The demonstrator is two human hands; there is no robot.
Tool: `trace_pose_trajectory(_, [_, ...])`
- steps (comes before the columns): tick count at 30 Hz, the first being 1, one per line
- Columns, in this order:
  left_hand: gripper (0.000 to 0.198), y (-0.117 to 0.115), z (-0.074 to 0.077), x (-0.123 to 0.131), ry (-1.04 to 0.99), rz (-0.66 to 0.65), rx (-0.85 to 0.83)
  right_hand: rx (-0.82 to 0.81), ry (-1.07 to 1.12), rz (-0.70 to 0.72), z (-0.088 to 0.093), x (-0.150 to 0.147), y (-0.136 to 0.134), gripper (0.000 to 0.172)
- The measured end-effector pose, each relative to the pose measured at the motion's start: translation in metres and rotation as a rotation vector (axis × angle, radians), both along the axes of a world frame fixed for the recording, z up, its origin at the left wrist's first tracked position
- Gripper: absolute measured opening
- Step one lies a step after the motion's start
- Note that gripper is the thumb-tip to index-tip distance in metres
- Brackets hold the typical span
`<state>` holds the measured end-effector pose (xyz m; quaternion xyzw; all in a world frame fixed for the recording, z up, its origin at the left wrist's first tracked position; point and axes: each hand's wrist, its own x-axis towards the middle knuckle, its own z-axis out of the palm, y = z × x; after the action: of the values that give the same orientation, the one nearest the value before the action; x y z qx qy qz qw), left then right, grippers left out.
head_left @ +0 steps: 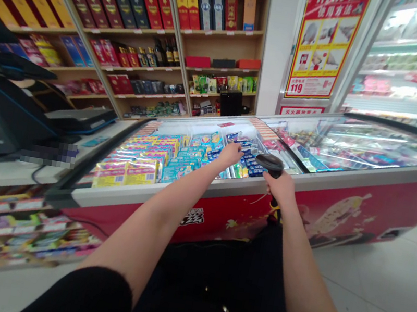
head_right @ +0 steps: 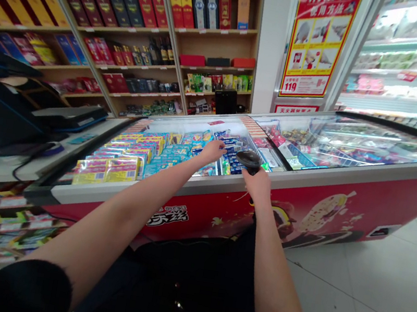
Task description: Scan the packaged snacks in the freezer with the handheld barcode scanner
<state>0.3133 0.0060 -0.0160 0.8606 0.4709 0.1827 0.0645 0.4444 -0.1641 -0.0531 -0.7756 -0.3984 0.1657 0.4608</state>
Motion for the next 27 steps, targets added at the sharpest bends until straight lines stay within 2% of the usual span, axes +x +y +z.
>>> trace_pose_trajectory(9, [0.023,-0.007,0.007,-0.027,-0.005,-0.003,0.003,0.012,-0.033,0.02,0.005,-0.017,0.005,0.021])
trace_pose_trajectory(14, [0.023,-0.005,0.005,-0.036,-0.007,0.035,-0.005,0.029,-0.038,0.044,0.001,-0.021,0.01,0.022])
trace_pose_trajectory(21, [0.025,-0.005,0.003,-0.046,-0.021,0.056,-0.025,0.004,-0.06,0.049,0.006,-0.028,0.009,0.023])
trace_pose_trajectory(27, [0.026,-0.004,0.0,-0.054,0.055,0.035,-0.005,0.038,-0.037,0.065,0.003,-0.032,0.011,0.022])
